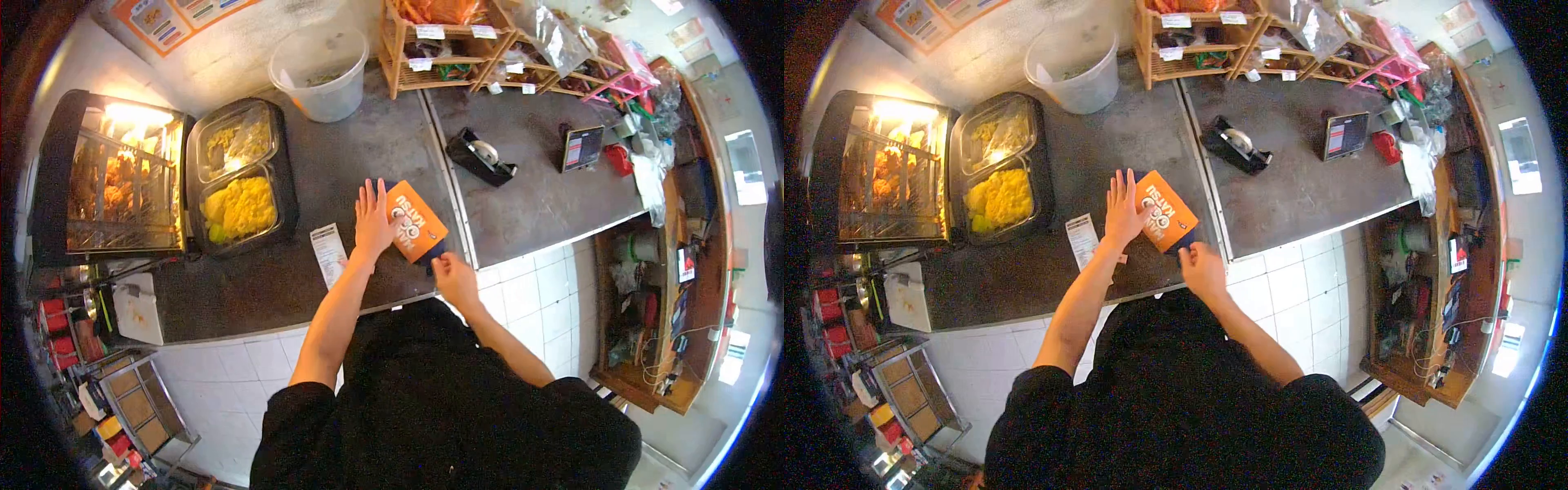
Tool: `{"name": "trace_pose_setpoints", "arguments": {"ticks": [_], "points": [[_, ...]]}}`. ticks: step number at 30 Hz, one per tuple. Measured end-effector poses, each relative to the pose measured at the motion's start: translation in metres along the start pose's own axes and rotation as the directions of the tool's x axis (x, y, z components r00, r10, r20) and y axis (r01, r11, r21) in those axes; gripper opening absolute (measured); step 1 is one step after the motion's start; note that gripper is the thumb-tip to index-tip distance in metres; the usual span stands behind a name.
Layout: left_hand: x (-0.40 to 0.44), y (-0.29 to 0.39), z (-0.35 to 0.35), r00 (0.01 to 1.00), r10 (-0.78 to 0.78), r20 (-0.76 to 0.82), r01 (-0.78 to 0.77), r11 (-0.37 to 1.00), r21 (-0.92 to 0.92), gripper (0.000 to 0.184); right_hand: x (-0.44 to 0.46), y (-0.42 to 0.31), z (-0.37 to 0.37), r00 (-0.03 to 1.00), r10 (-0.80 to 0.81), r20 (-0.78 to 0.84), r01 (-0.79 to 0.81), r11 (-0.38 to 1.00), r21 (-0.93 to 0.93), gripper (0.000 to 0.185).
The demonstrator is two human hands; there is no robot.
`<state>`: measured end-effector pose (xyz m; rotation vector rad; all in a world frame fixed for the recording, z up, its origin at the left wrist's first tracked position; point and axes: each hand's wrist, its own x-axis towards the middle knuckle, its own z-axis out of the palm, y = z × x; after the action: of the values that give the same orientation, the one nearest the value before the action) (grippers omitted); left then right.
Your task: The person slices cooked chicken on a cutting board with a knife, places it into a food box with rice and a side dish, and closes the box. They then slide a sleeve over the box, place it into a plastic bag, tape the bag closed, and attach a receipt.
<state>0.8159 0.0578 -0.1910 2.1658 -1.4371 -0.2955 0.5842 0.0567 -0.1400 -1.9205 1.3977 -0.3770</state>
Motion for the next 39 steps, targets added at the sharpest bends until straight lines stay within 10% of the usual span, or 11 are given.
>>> {"name": "trace_pose_setpoints", "arguments": {"ticks": [3, 7, 14, 18, 22, 27, 30, 33, 39], "points": [[0.007, -0.009, 0.012, 0.996, -0.021, 0.091, 0.018, 0.999, 0.041, 0.087, 0.024, 0.006, 0.025, 0.969, 0.214, 0.125, -0.163, 0.93, -0.33, 0.043], [-0.021, -0.025, 0.019, 0.928, -0.163, 0.336, 0.201, 0.976, -0.082, 0.07, 0.046, 0.048, 0.059, 0.968, 0.243, -0.055, -0.247, 0.965, -0.086, 0.048], [-0.053, -0.017, -0.019, 0.791, -0.339, 0.509, 0.533, 0.791, -0.301, 0.046, 0.033, 0.067, 0.032, 0.986, 0.148, 0.079, -0.155, 0.983, 0.094, 0.039], [-0.065, -0.041, -0.012, 0.955, -0.092, 0.283, 0.278, 0.614, -0.739, 0.042, 0.017, 0.097, 0.036, 0.982, -0.116, -0.151, 0.172, 0.882, 0.439, 0.041], [-0.076, -0.035, -0.005, 0.91, -0.273, 0.313, 0.415, 0.625, -0.661, 0.041, 0.006, 0.07, 0.035, 0.973, 0.221, -0.066, -0.114, 0.708, 0.697, 0.048], [-0.048, -0.031, -0.003, 0.9, -0.301, 0.314, 0.377, 0.901, -0.216, 0.044, 0.036, 0.06, 0.024, 0.928, 0.372, -0.015, -0.373, 0.928, -0.007, 0.062], [-0.044, -0.021, -0.004, 0.964, 0.073, 0.255, -0.052, 0.995, -0.086, 0.071, 0.042, 0.042, 0.026, 0.938, -0.335, -0.09, 0.295, 0.907, -0.301, 0.092], [-0.048, -0.003, -0.014, 0.848, 0.376, 0.374, -0.4, 0.916, -0.014, 0.121, 0.038, 0.009, 0.014, 0.904, -0.372, 0.211, 0.422, 0.696, -0.581, 0.111], [-0.042, 0.008, -0.008, 0.854, 0.305, 0.422, -0.406, 0.898, 0.172, 0.128, 0.05, 0.011, 0.011, 0.881, -0.331, 0.338, 0.46, 0.768, -0.445, 0.113]]}}
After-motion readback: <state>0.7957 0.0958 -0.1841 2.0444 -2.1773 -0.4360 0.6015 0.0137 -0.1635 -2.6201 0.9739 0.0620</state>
